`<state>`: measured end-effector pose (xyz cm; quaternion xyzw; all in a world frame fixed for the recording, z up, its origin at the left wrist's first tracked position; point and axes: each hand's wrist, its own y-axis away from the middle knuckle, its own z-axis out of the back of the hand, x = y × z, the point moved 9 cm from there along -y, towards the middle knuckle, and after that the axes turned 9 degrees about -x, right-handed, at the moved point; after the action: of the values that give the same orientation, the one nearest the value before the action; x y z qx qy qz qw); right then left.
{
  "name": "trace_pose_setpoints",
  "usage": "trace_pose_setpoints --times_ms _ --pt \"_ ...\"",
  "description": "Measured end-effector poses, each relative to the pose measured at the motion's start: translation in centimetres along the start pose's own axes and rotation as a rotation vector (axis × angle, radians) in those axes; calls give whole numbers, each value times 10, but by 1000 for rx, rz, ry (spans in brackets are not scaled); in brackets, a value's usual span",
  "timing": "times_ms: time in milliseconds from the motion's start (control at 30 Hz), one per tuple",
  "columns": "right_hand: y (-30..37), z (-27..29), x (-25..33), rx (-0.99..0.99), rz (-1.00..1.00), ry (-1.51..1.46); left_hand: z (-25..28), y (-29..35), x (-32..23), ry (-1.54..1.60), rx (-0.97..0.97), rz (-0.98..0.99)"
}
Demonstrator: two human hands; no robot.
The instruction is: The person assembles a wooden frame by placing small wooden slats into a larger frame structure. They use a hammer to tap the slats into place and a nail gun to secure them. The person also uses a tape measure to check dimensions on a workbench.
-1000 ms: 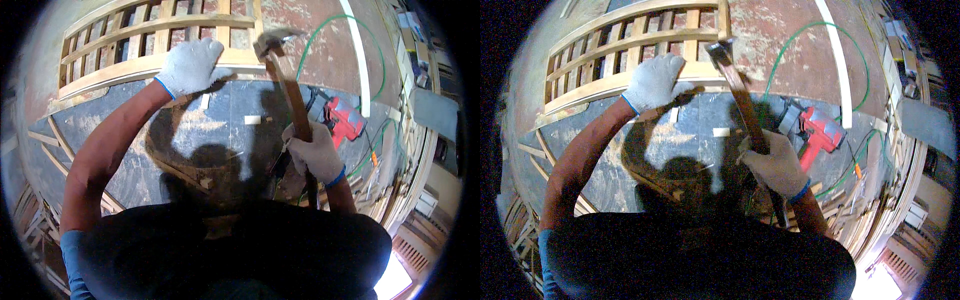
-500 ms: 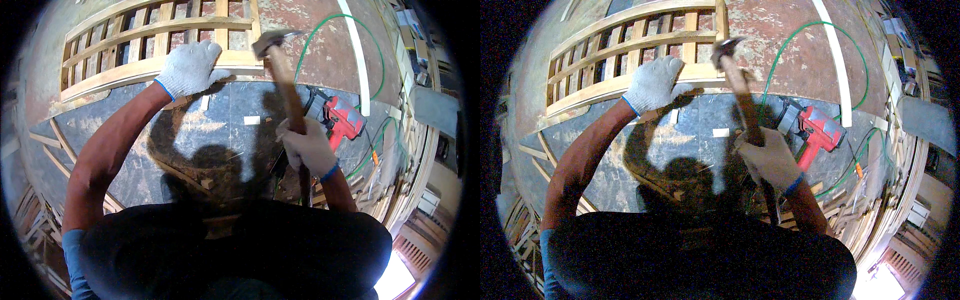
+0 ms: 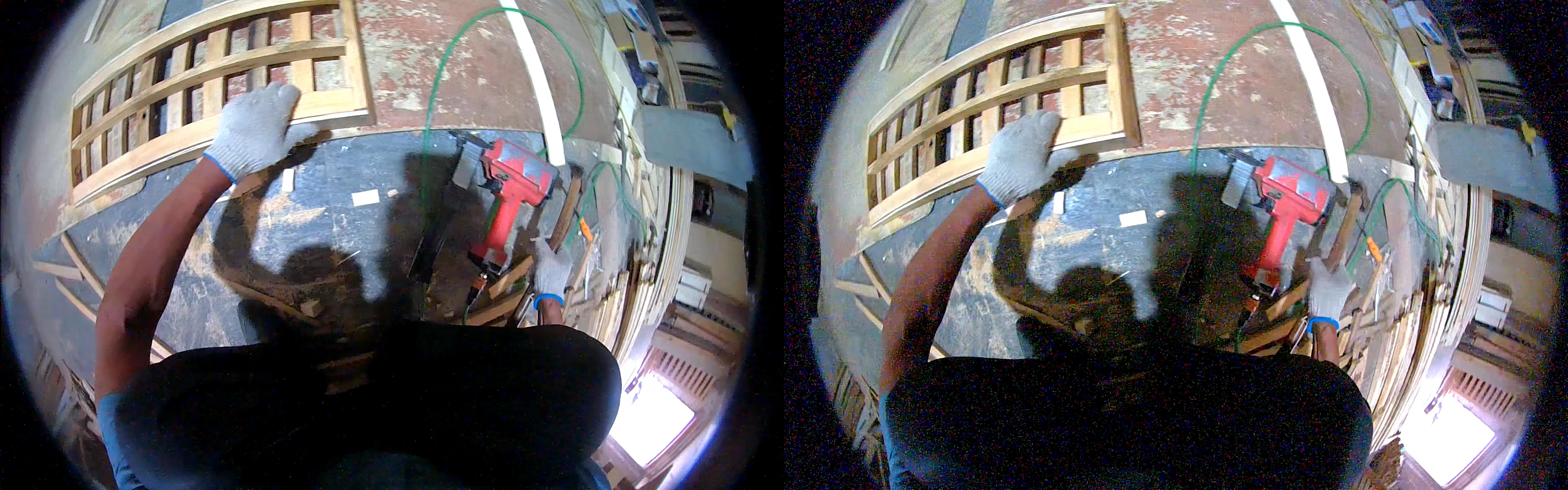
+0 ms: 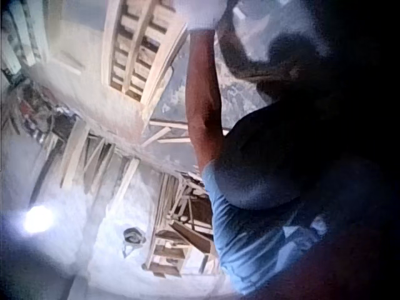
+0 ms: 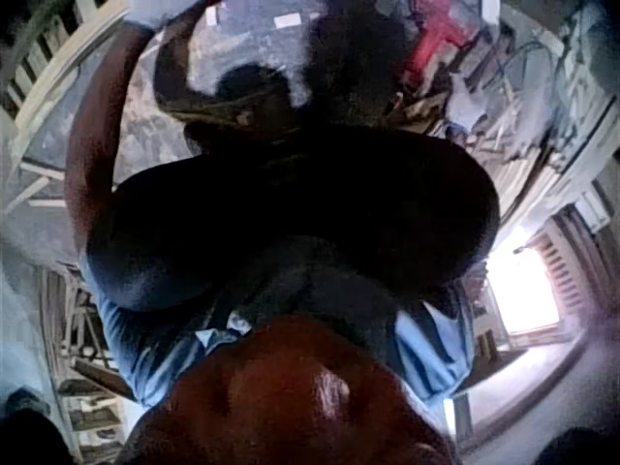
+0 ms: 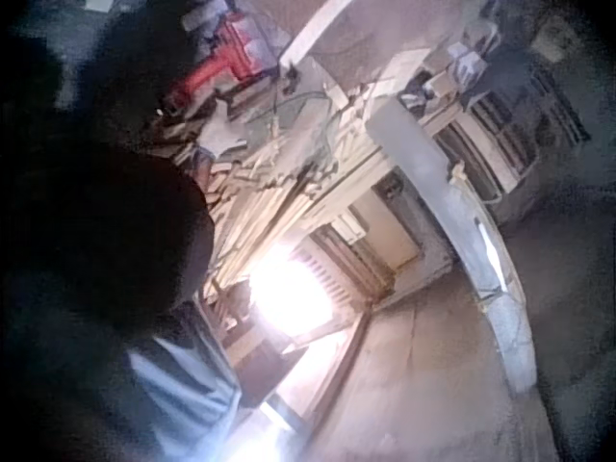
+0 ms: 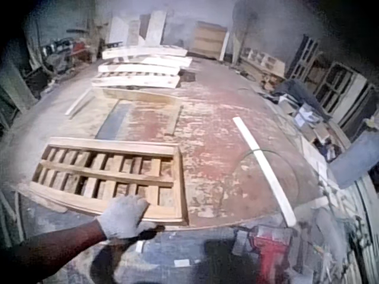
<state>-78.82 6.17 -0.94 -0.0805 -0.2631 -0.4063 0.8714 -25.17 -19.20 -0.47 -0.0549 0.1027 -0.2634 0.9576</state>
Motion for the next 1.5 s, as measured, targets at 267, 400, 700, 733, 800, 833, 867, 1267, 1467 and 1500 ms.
trace_pose_setpoints --times_ms 267,400,700,733,800,833,867,1267,1467,1500 --pt "26 -6 -46 -61 149 456 1 9 -8 -29 43 -3" --pt "21 -85 4 337 -328 -426 -3 6 -5 -5 56 5" --pt "34 -139 88 886 -729 -1303 -8 1 -4 -5 141 19" --pt "39 -141 101 976 -732 -1350 -9 0 -3 -2 137 11" --pt "51 -140 128 1151 -734 -1446 -11 0 -6 7 129 -7" --pt "53 -146 130 1186 -723 -1459 -11 -2 -10 23 140 1" --pt "53 -153 132 1220 -712 -1472 -15 -2 -12 23 149 -7" --pt "59 -185 186 1522 -648 -1141 -17 -3 -4 -7 174 -10" --pt "60 -186 187 1609 -683 -1277 -19 -4 -3 -4 185 -1" --pt "60 -187 186 1621 -682 -1265 -18 -3 -3 -3 175 -5"
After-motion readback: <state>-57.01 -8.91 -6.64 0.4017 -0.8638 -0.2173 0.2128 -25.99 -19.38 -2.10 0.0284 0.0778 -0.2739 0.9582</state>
